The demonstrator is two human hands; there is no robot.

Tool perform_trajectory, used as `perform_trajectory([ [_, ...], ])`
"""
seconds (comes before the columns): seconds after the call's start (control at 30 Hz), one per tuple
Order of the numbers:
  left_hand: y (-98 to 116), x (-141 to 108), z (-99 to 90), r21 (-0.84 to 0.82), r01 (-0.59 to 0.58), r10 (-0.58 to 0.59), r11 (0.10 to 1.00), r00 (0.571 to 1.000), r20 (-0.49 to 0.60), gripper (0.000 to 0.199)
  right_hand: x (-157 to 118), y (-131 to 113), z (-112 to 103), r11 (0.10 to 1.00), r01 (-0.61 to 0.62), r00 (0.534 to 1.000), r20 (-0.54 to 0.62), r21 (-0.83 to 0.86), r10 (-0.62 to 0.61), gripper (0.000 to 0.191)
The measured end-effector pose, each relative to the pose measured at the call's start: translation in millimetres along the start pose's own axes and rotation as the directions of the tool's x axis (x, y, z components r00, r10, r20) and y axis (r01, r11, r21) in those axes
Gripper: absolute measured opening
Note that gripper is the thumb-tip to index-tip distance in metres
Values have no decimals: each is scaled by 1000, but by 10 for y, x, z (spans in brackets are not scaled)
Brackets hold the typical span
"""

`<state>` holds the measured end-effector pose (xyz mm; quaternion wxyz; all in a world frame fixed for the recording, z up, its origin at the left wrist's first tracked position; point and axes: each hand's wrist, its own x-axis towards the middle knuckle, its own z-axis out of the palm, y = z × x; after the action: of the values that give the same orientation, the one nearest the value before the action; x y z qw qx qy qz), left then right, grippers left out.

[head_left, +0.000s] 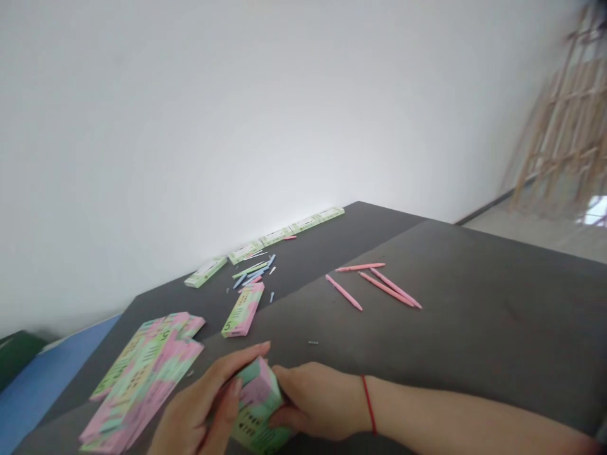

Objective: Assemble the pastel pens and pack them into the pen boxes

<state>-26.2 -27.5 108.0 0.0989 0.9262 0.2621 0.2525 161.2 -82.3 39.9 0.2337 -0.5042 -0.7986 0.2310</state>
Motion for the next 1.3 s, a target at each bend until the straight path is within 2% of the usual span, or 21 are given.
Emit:
perform_trajectory([
  [0.07, 44, 21, -5, 12, -55, 54, 998, 998, 37, 34, -23, 10, 3, 999, 9, 1000, -9, 38, -9, 36],
  [0.2, 1, 14, 38, 15, -163, 162, 987, 986, 40, 36, -45, 18, 0, 996, 25, 1000, -4, 83, -25, 30],
  [0.43, 4, 11, 61, 34, -274, 273, 961, 961, 40, 40, -59, 36, 21, 987, 27, 1000, 3, 160, -28, 25],
  [0.67, 118, -9, -30, 10, -157, 156, 987, 985, 71, 29, -73, -33, -37, 986, 8, 1000, 23, 166, -11, 26],
  [0.73, 143, -1, -2, 22, -179, 177, 984, 982, 62, 26, -76, -36, -50, 980, 16, 1000, 21, 197, -21, 28],
  [0.83, 157, 38, 40, 63, -274, 269, 960, 960, 71, 24, -70, 7, -28, 963, 15, 999, 38, 270, -27, 23],
  [1.0, 167, 106, 1, 242, -318, 269, 916, 939, 217, 30, -45, 118, 92, 922, 34, 998, 39, 385, -53, 28],
  [1.1, 169, 129, -25, 302, -370, 280, 879, 911, 303, 37, -32, 136, 128, 909, 15, 998, 52, 417, -41, 29],
  [1.2, 172, 147, -75, 282, -396, 284, 874, 886, 365, 39, -22, 101, 87, 908, -25, 995, 98, 418, -18, 24],
  [1.3, 205, 183, -180, 190, -325, 233, 927, 891, 389, 39, -20, 39, 16, 913, -65, 988, 152, 402, 4, 22],
])
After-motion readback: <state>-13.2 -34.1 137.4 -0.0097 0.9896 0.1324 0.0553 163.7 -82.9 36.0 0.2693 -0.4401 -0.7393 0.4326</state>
